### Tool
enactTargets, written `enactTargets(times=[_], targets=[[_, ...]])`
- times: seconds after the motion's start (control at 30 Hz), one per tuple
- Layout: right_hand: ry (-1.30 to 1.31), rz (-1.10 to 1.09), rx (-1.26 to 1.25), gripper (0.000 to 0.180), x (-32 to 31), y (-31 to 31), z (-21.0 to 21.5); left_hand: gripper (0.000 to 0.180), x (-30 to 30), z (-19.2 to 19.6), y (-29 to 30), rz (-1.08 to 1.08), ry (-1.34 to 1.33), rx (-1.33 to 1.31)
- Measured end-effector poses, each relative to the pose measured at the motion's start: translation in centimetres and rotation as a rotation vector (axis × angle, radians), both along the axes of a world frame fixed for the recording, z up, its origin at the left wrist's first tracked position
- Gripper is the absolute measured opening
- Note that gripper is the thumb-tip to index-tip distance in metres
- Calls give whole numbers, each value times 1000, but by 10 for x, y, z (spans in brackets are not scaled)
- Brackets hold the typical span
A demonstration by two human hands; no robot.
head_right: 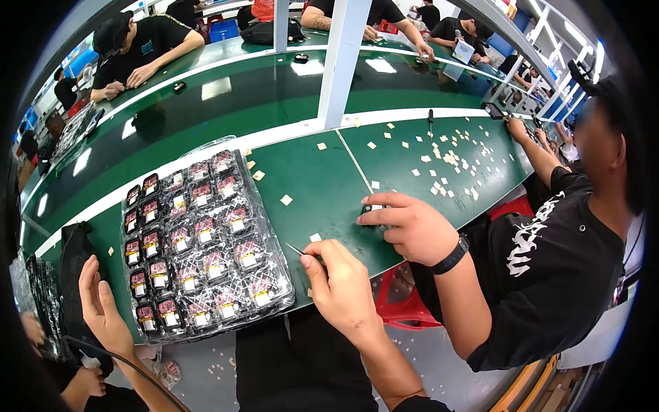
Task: Assemble small electronic components by applying adhesive pieces.
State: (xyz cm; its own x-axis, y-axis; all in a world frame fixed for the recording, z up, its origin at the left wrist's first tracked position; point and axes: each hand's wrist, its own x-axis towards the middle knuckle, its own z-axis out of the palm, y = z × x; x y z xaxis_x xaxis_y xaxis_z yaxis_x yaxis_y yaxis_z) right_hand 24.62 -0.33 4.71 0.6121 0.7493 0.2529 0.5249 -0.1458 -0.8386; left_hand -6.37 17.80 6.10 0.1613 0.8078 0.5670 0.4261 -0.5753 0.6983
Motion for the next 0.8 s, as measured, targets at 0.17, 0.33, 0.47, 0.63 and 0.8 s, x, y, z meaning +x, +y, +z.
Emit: enactTargets(times=[0.17, 0.33, 0.47, 0.63, 0.8], targets=[[-318, -150, -69, 12, 22, 1, 4, 35, 4, 12, -24, -52, 73, 137], [-480, -472, -255, 34, 34, -5, 0, 32, 24, 12, -55, -1, 317, 243], [-529, -521, -390, 37, 45, -11, -5, 28, 38, 7, -77, -188, 286, 265], [-453, -375, -233, 36, 46, -14, -5, 16, 59, 0, -105, -388, 136, 266], [-465, -510, -383, 42, 41, -10, 1, 18, 69, -2, -119, -490, 121, 226]])
